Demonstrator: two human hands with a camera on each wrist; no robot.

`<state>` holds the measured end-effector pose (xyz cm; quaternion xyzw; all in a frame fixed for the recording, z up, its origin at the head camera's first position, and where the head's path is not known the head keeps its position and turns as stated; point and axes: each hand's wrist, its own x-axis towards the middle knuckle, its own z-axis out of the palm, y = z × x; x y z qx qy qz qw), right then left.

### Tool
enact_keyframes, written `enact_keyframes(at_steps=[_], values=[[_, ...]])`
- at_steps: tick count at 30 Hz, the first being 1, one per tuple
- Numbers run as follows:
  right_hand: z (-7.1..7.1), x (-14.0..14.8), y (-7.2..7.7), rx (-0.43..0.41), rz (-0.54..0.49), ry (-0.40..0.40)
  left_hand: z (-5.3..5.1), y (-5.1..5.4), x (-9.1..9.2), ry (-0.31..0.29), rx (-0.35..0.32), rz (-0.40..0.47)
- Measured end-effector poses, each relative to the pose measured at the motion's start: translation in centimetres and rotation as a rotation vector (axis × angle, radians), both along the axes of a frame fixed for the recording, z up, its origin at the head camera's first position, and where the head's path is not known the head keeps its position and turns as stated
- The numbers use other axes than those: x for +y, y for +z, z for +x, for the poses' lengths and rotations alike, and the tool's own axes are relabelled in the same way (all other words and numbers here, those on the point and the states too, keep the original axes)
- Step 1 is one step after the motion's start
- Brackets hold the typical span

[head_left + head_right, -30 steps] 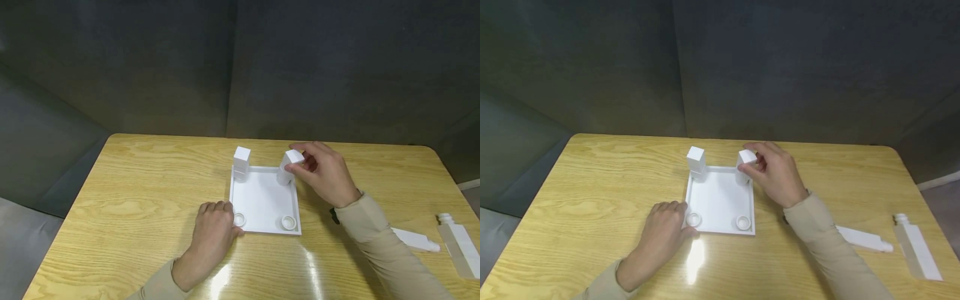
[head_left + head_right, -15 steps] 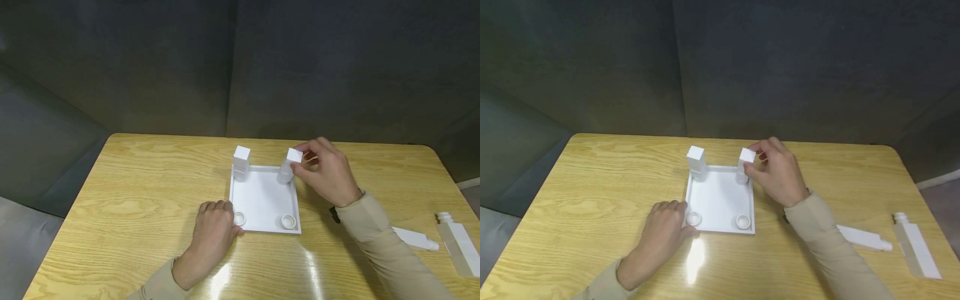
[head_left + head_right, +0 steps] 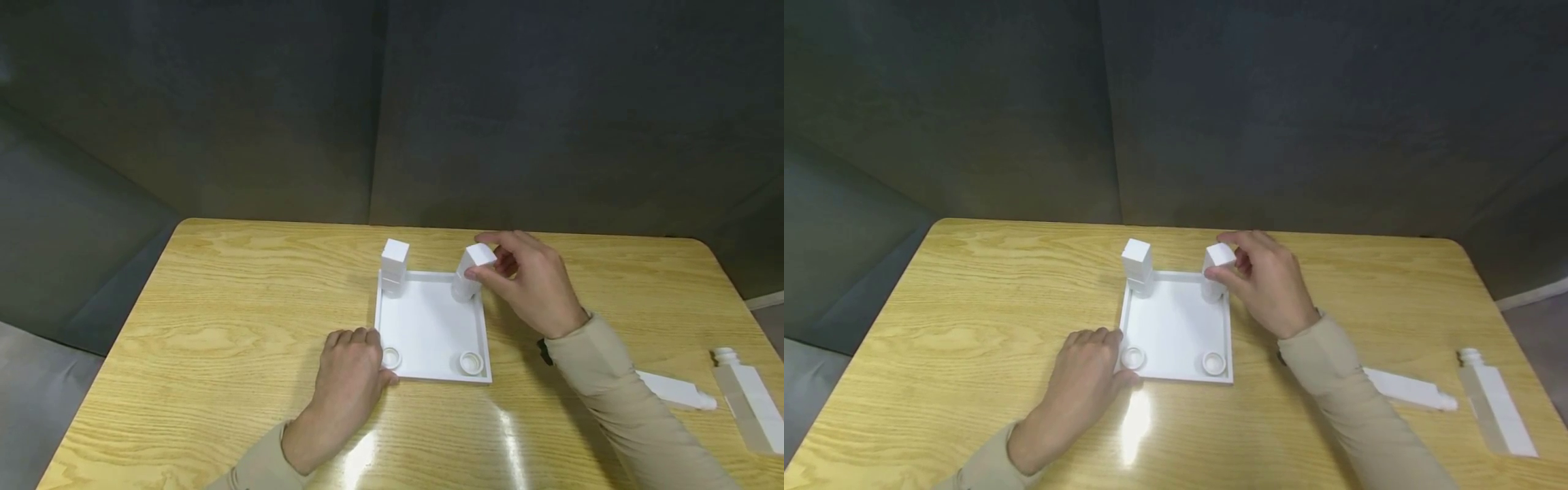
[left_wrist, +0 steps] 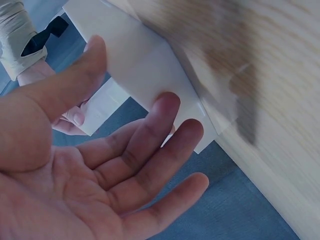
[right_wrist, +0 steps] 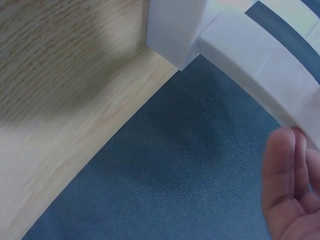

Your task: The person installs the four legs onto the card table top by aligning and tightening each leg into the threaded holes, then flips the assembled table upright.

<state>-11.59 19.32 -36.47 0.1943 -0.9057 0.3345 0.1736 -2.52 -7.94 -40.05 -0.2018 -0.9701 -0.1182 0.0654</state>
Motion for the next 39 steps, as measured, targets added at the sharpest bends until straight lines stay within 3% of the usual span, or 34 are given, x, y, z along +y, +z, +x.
enact_keyframes(at_steps=[9,17,28,36,39], values=[[0.41,0.42,0.53,-0.039,-0.034,-0.003,0.03,-0.02,-0.02,-0.009,0.017,0.005],[0.53,0.37,0.42,-0.107,-0.074,-0.027,0.21,-0.06,-0.07,-0.002,-0.013,0.007],[0.33,0.51,0.44,-0.078,-0.037,-0.041,0.25,-0.11,0.01,0.004,0.01,-0.009],[0.27,0.52,0.58,-0.096,-0.022,-0.07,0.57,-0.25,0.42,0.011,0.109,-0.142],[0.24,0.47,0.51,-0.105,-0.033,-0.08,0.52,-0.38,0.48,0.015,0.111,-0.142]])
